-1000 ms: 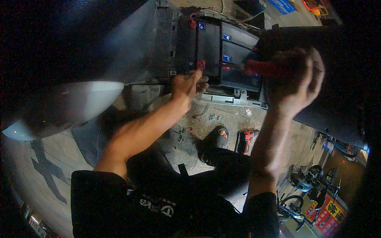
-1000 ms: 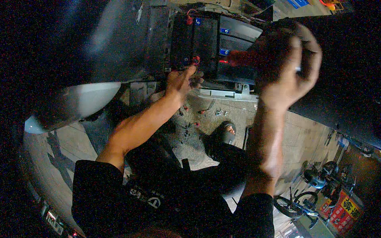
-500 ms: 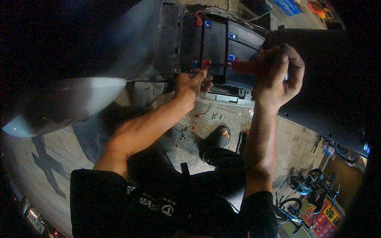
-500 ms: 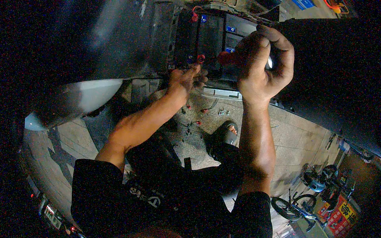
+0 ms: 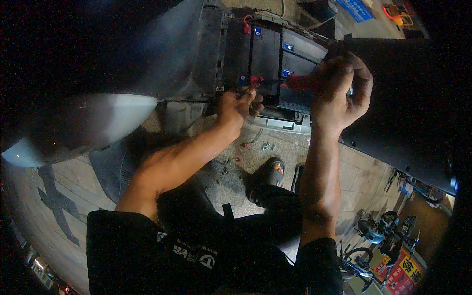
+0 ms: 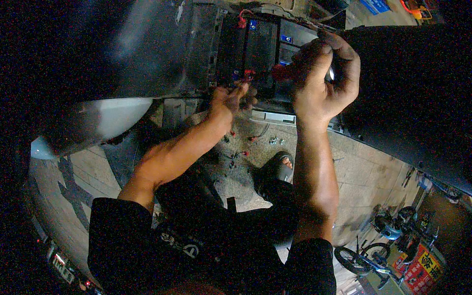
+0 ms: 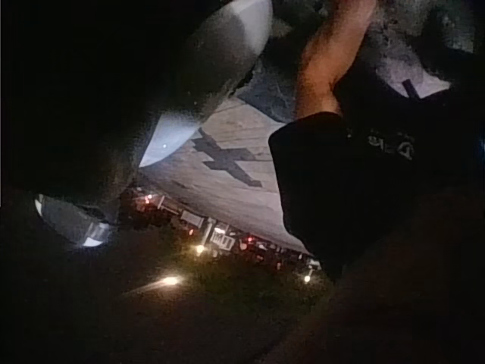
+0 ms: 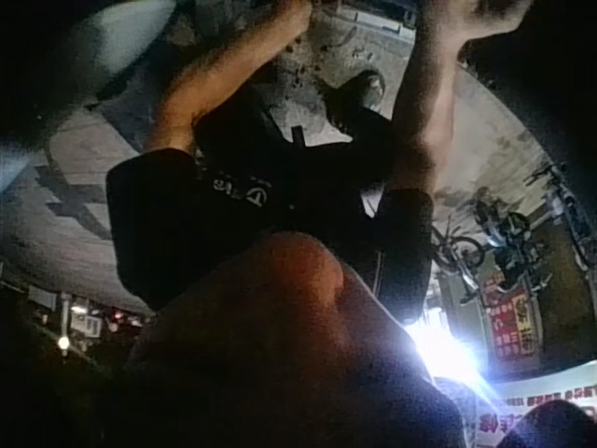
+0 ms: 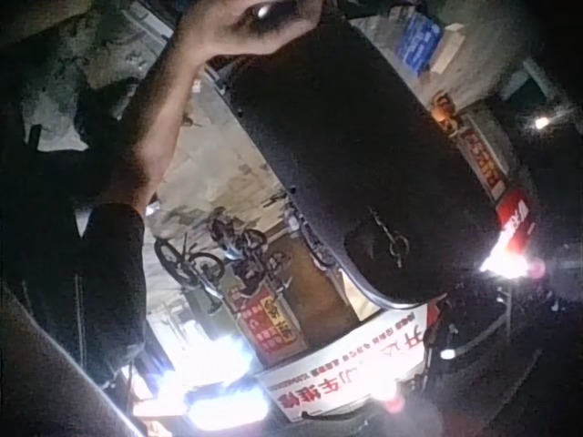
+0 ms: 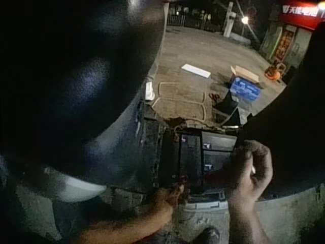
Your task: The person uses a screwdriver to tighten and adjust the terminals on a set of batteries installed under the seat of a scooter. They repeatedly connect and secure red and black wires to the battery terminals throughout the clip.
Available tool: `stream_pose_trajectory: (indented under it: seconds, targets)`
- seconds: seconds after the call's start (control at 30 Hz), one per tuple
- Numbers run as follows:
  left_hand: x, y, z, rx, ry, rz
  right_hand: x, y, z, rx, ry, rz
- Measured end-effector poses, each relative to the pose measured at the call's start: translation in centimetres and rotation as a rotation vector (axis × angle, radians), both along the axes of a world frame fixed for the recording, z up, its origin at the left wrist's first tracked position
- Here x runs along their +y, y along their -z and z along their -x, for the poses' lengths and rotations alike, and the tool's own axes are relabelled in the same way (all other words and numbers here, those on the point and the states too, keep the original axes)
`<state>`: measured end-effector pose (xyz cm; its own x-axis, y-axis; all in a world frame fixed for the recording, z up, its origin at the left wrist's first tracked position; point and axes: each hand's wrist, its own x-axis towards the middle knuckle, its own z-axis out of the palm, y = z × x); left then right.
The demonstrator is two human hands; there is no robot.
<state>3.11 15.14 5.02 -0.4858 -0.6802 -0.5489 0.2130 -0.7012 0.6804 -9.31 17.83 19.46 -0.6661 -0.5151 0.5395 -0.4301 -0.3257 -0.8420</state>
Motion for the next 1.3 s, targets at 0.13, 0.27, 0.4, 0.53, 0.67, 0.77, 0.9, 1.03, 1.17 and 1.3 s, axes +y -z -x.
stream_pose_trajectory:
  seconds: [0.13,0.27,0.4,0.53,0.67,0.77,0.9,1.03,1.17,1.3]
  targets:
    - [0.2,0.0,-0.1,0.047,-0.011,0.007,0.5,0.7,1.1,0.131,-0.099,0.013]
    - [0.2,-0.1,-0.1,0.072,-0.023,-0.01,1.1,0.8,1.3,0.173,-0.231,-0.004]
    - [0.2,-0.4,0.1,0.06,-0.028,-0.049,1.8,-0.2,0.6,0.134,-0.348,-0.077]
    - [0.1,-0.4,0.2,0.033,-0.031,-0.062,1.6,0.3,1.2,0.229,-0.328,-0.037]
    - [0.2,-0.5,0.4,0.042,-0.03,-0.046,1.6,0.6,1.6,0.236,-0.312,-0.035]
    - [0.0,0.0,0.5,0.018,-0.037,0.001,1.1,0.7,0.8,0.148,-0.211,0.018]
    - [-0.1,-0.3,0.9,-0.021,-0.02,-0.031,0.6,1.1,0.8,0.137,-0.149,0.091]
    - [0.1,-0.6,1.1,0.015,-0.039,-0.035,0.2,1.0,1.2,0.08,-0.219,0.1]
    - [0.2,-0.7,1.1,0.036,-0.068,0.004,-0.2,1.0,1.7,0.057,-0.186,0.049]
    - [0.0,-0.6,1.0,0.023,-0.029,0.007,-1.1,0.8,1.9,0.076,-0.189,0.045]
